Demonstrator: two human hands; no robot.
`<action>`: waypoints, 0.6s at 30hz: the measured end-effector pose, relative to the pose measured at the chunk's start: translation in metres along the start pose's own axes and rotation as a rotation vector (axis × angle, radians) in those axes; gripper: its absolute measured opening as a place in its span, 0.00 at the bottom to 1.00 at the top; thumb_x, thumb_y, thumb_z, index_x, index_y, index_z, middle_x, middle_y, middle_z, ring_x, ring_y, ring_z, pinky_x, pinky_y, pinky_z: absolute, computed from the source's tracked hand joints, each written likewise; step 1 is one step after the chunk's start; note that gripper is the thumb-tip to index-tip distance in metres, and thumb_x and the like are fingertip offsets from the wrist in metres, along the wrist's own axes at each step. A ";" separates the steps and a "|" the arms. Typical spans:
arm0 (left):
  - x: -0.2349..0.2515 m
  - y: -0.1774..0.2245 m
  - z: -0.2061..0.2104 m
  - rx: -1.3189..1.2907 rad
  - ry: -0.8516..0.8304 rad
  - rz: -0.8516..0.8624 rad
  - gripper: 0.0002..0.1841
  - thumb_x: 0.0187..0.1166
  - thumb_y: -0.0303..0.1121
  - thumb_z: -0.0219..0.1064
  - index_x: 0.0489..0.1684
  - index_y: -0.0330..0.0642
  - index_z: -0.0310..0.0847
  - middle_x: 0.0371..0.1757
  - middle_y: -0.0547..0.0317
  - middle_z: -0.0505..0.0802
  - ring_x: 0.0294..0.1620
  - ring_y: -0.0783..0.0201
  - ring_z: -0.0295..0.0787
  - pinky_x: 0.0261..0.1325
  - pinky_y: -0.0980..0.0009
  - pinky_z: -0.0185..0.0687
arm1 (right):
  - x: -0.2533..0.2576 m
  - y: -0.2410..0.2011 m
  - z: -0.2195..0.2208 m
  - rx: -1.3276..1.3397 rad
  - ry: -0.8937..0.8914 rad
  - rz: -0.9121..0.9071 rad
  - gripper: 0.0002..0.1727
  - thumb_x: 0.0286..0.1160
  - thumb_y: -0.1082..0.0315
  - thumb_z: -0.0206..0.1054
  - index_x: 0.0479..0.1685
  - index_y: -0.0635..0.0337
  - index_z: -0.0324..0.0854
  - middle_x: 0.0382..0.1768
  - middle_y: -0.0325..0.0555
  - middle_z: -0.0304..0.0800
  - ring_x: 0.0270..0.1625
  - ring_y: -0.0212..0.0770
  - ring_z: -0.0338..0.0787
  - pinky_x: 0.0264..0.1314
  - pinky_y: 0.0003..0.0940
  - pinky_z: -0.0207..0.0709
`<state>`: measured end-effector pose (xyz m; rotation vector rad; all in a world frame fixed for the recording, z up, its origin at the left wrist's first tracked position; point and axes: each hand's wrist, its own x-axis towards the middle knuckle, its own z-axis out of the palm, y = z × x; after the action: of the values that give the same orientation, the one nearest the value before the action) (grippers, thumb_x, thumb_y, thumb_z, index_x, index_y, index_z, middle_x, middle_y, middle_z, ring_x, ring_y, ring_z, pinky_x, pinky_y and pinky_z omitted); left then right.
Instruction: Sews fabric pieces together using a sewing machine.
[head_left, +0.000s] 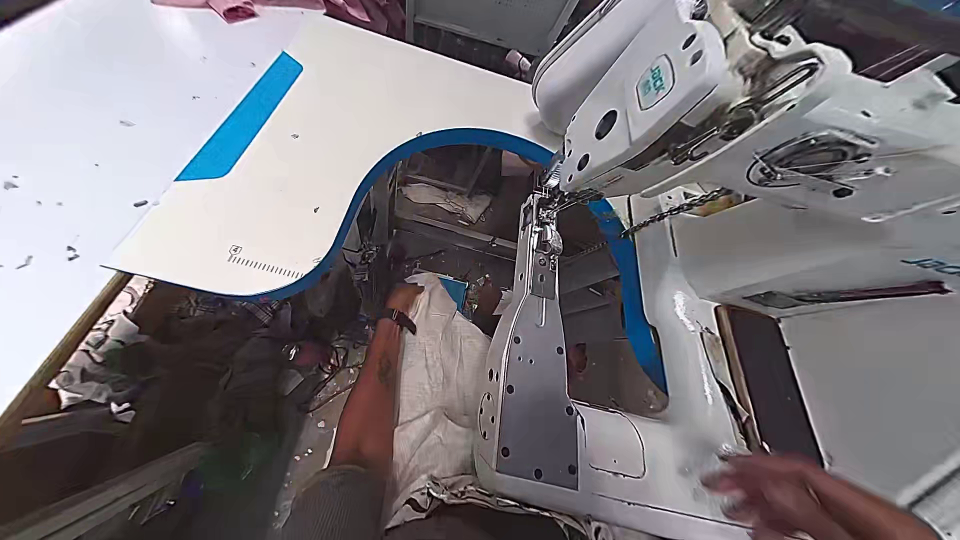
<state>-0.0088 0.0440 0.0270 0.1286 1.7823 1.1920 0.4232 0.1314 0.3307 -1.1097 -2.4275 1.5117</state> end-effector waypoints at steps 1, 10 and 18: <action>-0.002 0.027 0.013 0.005 -0.028 0.117 0.16 0.87 0.30 0.62 0.60 0.22 0.81 0.57 0.33 0.88 0.57 0.50 0.84 0.65 0.54 0.78 | 0.060 -0.002 0.009 -0.093 0.055 -0.047 0.18 0.89 0.61 0.55 0.57 0.66 0.84 0.41 0.38 0.97 0.38 0.32 0.96 0.41 0.33 0.92; -0.165 0.119 -0.042 -0.451 0.393 1.093 0.14 0.68 0.22 0.50 0.21 0.57 0.74 0.20 0.82 0.79 0.21 0.85 0.75 0.26 0.85 0.73 | 0.302 -0.028 0.171 0.122 0.137 0.063 0.15 0.89 0.75 0.52 0.61 0.78 0.79 0.50 0.56 0.88 0.51 0.27 0.85 0.58 0.18 0.75; -0.164 0.030 -0.017 0.446 0.136 0.213 0.18 0.84 0.40 0.66 0.30 0.30 0.85 0.26 0.45 0.86 0.33 0.48 0.84 0.44 0.44 0.75 | 0.226 0.003 0.051 -1.021 -0.465 0.489 0.23 0.90 0.60 0.56 0.64 0.75 0.81 0.66 0.76 0.82 0.74 0.75 0.78 0.73 0.73 0.68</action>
<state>0.0559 -0.0406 0.1564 0.5181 2.1766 0.9449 0.2375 0.2309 0.2345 -1.7277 -3.6034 0.4968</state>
